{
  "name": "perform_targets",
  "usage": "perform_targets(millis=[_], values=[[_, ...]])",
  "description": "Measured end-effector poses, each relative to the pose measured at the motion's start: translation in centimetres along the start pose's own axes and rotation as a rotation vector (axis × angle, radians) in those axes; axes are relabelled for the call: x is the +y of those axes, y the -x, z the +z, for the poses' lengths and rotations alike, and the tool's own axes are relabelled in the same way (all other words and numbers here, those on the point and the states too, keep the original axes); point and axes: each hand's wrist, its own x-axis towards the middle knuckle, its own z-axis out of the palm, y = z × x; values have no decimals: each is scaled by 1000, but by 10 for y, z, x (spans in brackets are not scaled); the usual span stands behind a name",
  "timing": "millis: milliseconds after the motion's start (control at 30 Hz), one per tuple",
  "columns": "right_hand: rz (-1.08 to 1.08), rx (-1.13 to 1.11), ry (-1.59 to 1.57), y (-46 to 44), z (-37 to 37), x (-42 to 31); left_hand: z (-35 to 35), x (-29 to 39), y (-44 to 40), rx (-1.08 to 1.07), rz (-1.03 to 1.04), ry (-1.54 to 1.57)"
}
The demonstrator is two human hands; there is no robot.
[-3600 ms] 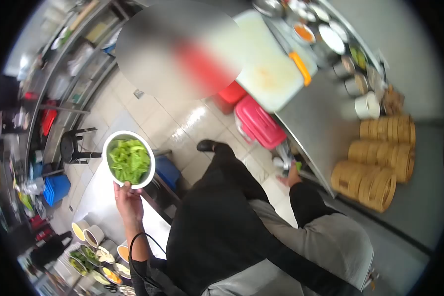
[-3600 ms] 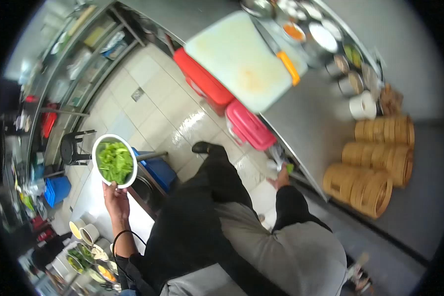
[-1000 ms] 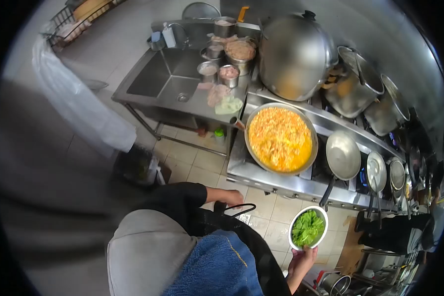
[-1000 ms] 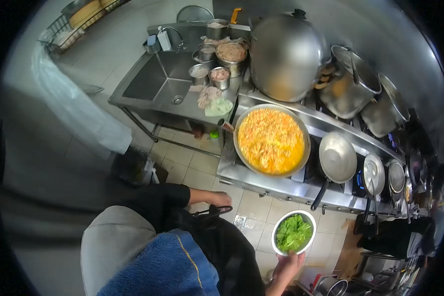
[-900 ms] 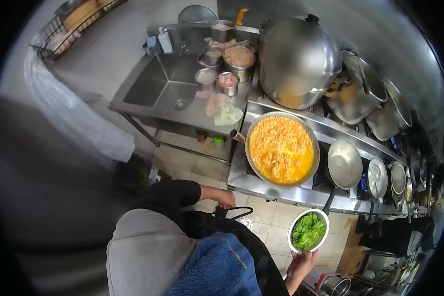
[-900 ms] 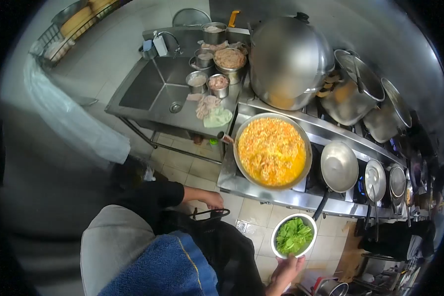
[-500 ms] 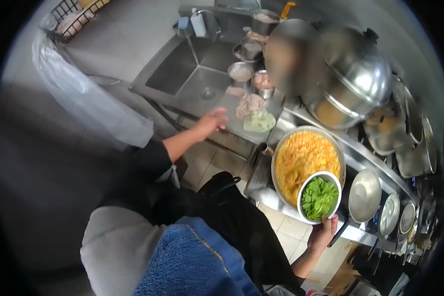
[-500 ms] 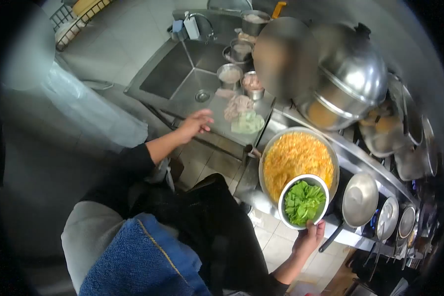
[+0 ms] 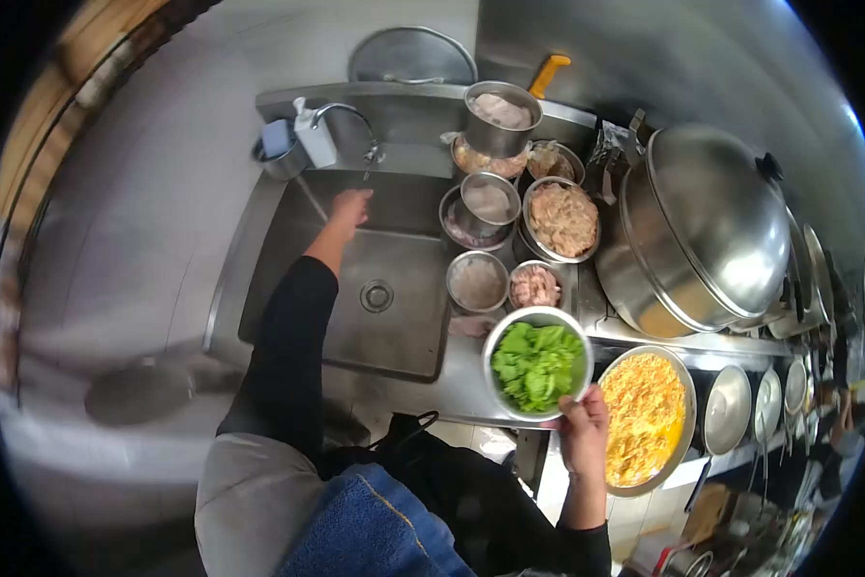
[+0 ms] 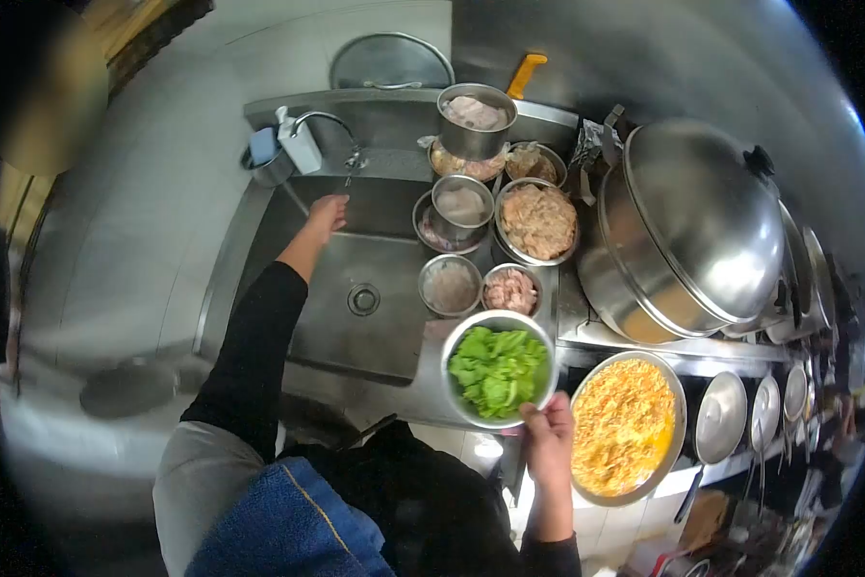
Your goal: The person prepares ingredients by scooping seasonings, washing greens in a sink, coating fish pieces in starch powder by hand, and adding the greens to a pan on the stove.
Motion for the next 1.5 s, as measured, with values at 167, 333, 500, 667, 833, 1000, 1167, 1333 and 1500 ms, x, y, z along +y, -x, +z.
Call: perform_targets(millis=[167, 333, 500, 667, 833, 1000, 1167, 1333, 1500], values=[[190, -5, 50, -16, 112, 59, -3, -26, -96, -5, 42, -180], [196, -133, 37, -95, 188, 100, -28, 6, -129, -685, -281, 368], [113, -105, 69, -188, 260, 141, -93, 38, -139, -411, 4, 266], [163, -195, -21, -269, 332, 176, -125, 67, -98, -422, 186, 47], [231, -338, 45, -303, 403, 188, -133, 58, -72, -463, 1124, -772], [218, -437, 86, -310, 438, 200, -148, 51, -97, -463, 953, -1045], [276, -417, 100, -315, 439, 205, -153, 53, -140, -353, 964, -928], [279, -433, 118, -323, 438, 190, -145, 61, -110, -587, 915, -1064], [286, -418, 179, -328, 437, 195, -139, 65, -110, -492, 764, -1200]])
